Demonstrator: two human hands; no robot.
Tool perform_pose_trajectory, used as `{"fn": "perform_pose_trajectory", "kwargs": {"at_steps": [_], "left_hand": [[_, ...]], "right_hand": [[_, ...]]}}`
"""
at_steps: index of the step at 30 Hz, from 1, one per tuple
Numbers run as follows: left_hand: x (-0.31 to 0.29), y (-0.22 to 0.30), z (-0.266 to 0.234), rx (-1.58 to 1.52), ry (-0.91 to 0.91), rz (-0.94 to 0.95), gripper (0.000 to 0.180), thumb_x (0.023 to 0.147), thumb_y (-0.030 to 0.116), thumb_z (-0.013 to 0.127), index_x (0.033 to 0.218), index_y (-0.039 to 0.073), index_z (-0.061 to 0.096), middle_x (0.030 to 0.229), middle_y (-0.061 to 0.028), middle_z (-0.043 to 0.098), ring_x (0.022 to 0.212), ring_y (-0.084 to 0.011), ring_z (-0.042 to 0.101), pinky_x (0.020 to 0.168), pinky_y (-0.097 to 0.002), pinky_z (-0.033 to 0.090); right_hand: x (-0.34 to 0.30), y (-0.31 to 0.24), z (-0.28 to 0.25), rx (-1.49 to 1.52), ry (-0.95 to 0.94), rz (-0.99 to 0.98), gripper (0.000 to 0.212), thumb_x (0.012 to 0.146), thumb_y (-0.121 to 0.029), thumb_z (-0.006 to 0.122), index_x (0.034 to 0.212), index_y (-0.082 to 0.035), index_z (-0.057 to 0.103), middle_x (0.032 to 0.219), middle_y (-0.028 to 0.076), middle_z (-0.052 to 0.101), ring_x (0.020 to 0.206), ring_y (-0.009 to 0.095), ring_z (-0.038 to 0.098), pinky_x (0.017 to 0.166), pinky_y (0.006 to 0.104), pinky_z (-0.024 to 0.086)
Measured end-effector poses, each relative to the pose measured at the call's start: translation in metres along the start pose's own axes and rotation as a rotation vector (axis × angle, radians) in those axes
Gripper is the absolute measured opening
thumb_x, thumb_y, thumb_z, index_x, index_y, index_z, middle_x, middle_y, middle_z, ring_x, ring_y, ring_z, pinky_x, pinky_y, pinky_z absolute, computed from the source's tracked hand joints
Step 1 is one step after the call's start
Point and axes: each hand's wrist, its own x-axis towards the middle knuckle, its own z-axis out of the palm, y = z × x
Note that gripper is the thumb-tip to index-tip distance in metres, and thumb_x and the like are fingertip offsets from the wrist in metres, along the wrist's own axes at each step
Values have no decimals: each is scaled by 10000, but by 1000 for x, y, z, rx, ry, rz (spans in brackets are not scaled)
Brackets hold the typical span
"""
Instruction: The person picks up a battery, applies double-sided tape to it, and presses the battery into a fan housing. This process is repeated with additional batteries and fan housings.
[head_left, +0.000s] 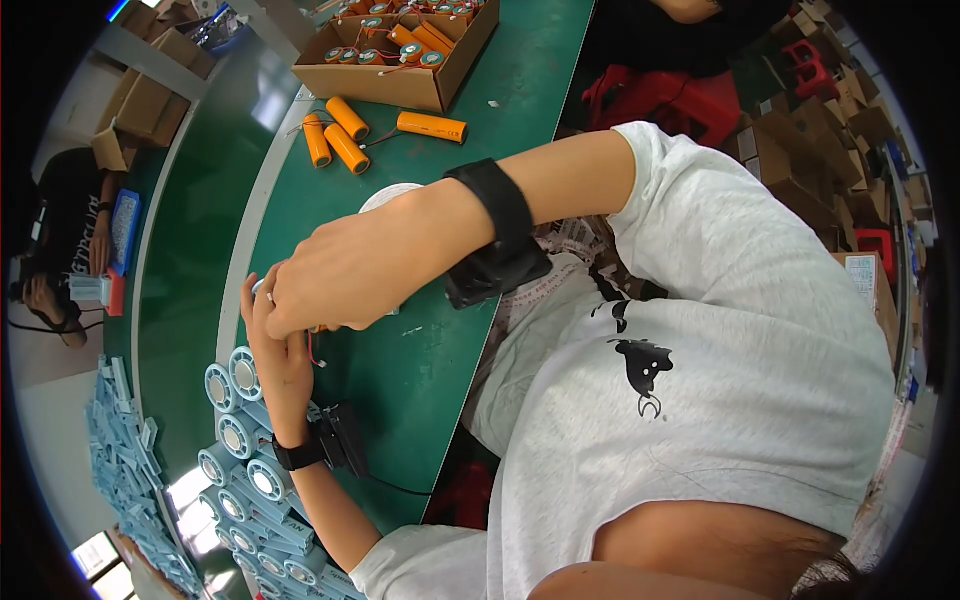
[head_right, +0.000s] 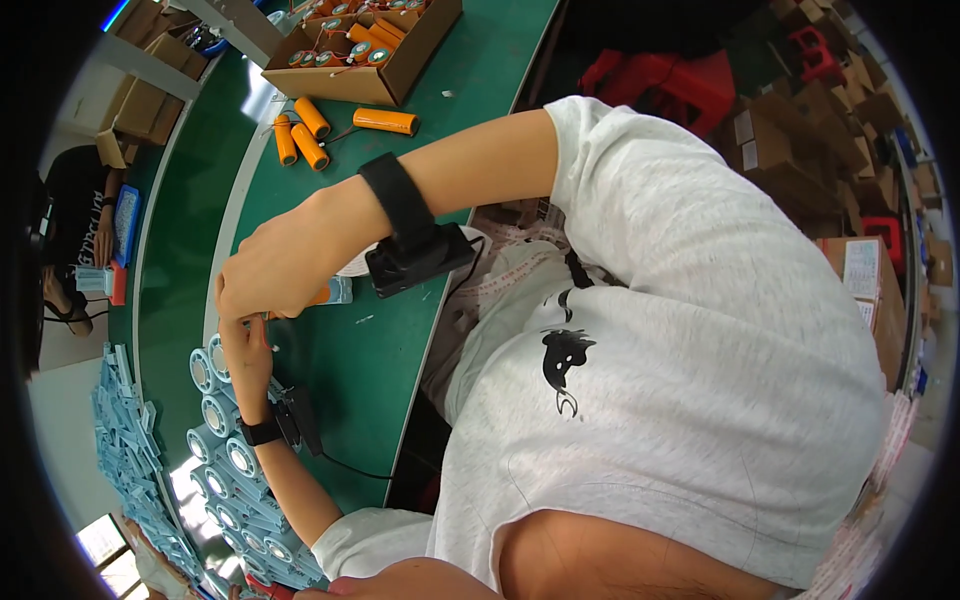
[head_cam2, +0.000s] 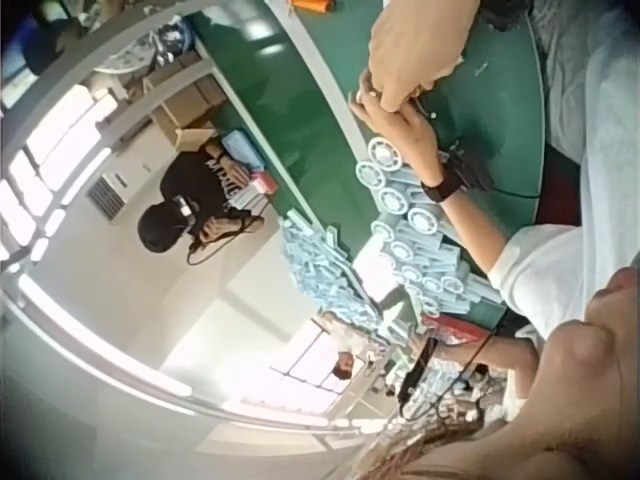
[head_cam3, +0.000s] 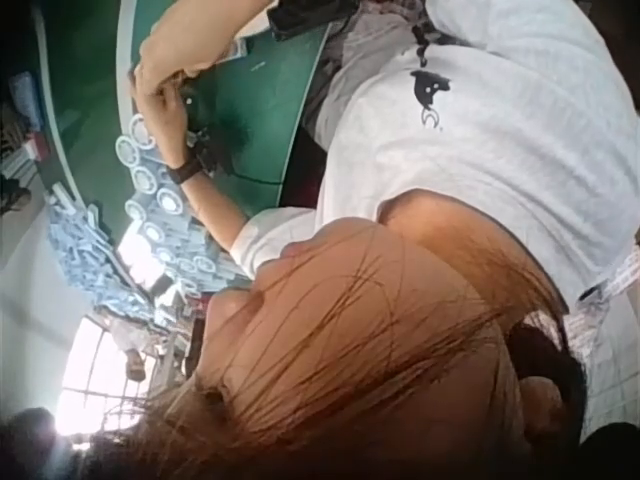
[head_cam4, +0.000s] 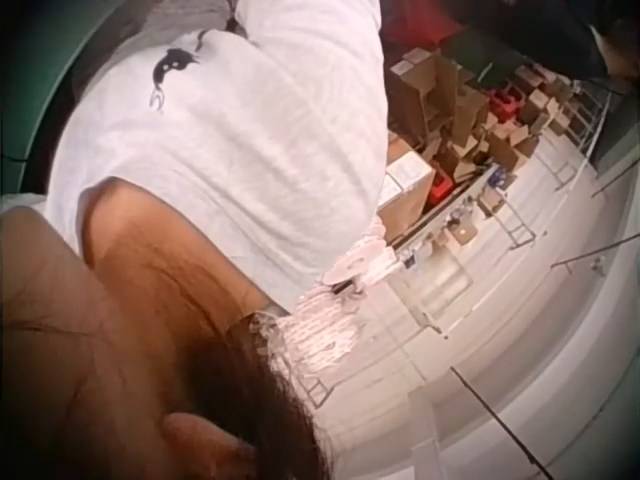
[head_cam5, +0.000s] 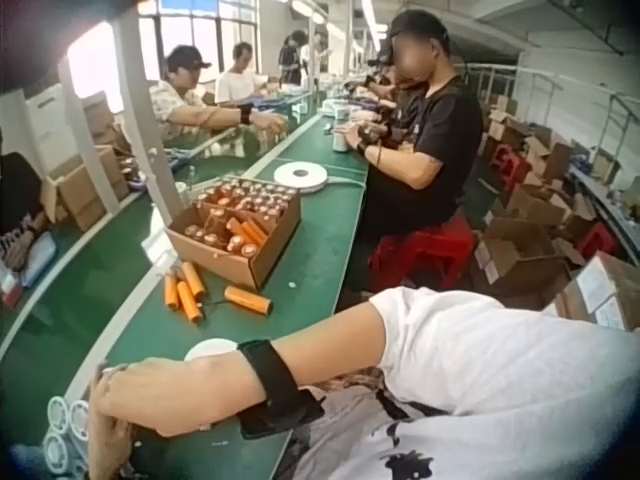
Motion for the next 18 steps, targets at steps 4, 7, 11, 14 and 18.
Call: {"fn": "perform_pose_trajectory", "kwargs": {"at_steps": [4, 7, 11, 14, 18], "left_hand": [[1, 2, 1, -68, -5, -83, 263, 862, 31, 454, 1122, -2, 473, 1309, -162, 349, 1199, -292, 363, 868, -335, 388], [3, 4, 3, -106, 15, -71, 264, 856, 21, 464, 1119, -2, 474, 1311, -166, 348, 1191, -283, 378, 862, -329, 394], [0, 11, 2, -127, 61, 32, 258, 849, 12, 476, 1107, 0, 476, 1289, -164, 388, 1192, -274, 381, 869, -332, 393], [2, 15, 2, -173, 61, 65, 245, 851, 14, 476, 1095, 1, 481, 1269, -168, 416, 1199, -272, 375, 881, -336, 388], [5, 15, 4, -129, 52, 77, 223, 857, 21, 469, 1078, -3, 485, 1253, -162, 440, 1227, -271, 342, 904, -340, 376]], "right_hand": [[10, 23, 24, 278, 263, -111, 146, 660, 26, 555, 790, 24, 489, 659, 126, 555, 657, 296, 578, 569, 361, 436], [2, 30, 18, 303, 186, 16, 140, 654, 33, 541, 786, 24, 495, 647, 124, 550, 636, 288, 565, 557, 365, 420], [-4, 19, 23, 417, 94, 87, 124, 653, 36, 545, 766, 28, 494, 640, 125, 545, 612, 276, 549, 546, 367, 400], [-8, 16, 31, 415, 101, 121, 123, 655, 33, 556, 762, 30, 496, 642, 128, 546, 611, 274, 552, 546, 368, 401], [-8, 11, 33, 269, 140, 183, 138, 660, 9, 571, 788, 23, 522, 670, 131, 564, 652, 283, 577, 568, 365, 433]]}}
